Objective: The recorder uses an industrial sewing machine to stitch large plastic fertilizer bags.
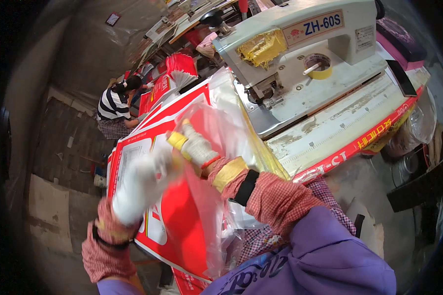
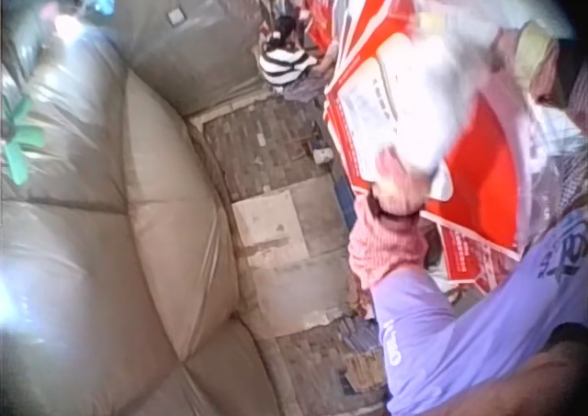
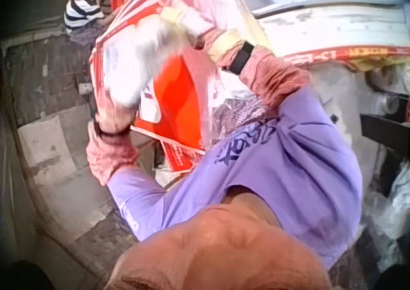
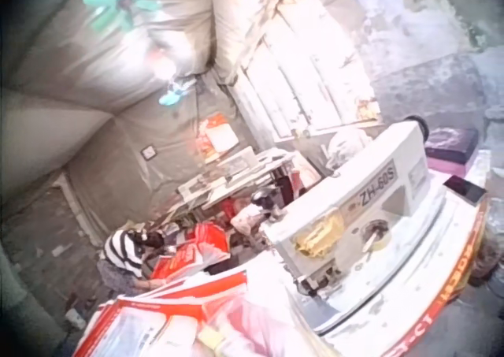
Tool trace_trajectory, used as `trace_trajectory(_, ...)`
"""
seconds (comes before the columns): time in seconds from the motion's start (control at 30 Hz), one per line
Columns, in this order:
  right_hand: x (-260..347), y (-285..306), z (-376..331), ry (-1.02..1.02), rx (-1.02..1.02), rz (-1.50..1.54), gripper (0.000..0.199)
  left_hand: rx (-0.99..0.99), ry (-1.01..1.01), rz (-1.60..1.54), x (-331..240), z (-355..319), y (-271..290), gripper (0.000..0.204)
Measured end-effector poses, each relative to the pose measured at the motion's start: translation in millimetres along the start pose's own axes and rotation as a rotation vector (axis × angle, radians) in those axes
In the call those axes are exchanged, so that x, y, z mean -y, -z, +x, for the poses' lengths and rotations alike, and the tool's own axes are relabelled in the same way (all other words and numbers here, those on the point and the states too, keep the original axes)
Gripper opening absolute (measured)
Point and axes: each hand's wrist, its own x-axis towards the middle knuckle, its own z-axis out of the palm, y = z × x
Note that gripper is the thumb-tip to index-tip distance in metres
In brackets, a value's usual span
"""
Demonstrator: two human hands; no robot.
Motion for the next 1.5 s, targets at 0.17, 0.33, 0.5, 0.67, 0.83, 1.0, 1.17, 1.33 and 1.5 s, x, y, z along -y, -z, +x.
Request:
trace_trajectory(0.17, 22, -25, -26, 0.241, -0.066, -1.021, 0.041, -0.203, -0.185, 0.856, 33, 106, -4, 0.019)
trace_trajectory(0.33, 21, -18, -47, -0.014, 0.348, -1.322, 0.043, 0.389, -0.118, 0.54, 46, 115, -35, 0.011)
trace_trajectory(0.5, 5, -13, -44, -0.04, 0.228, -1.048, 0.042, -0.029, 0.142, 1.201, 71, 135, -28, 0.011)
trace_trajectory(0.67, -18, 4, -25, 0.083, 0.477, -1.578, 0.029, -0.124, 0.104, 1.116, 114, 159, -56, 0.016)
trace_trajectory(0.83, -57, 7, -35, 0.454, 1.06, -2.055, 0.031, -0.24, 0.184, 1.175, 141, 166, -76, 0.02)
trace_trajectory(1.0, -99, -11, -85, 0.222, 0.784, -1.43, 0.038, -0.053, 0.115, 1.167, 102, 181, -26, 0.011)
trace_trajectory(1.17, -113, -20, -148, 0.089, 1.033, -1.155, 0.041, -0.098, 0.223, 1.427, 39, 194, 71, 0.016)
trace_trajectory(1.33, -50, 35, -164, 0.097, 1.397, -1.197, 0.032, -0.017, 0.278, 1.413, 4, 183, 118, 0.024)
trace_trajectory(1.5, 27, 85, -196, -0.135, 0.306, -1.54, 0.024, -0.012, 0.27, 1.134, -14, 168, 129, 0.036)
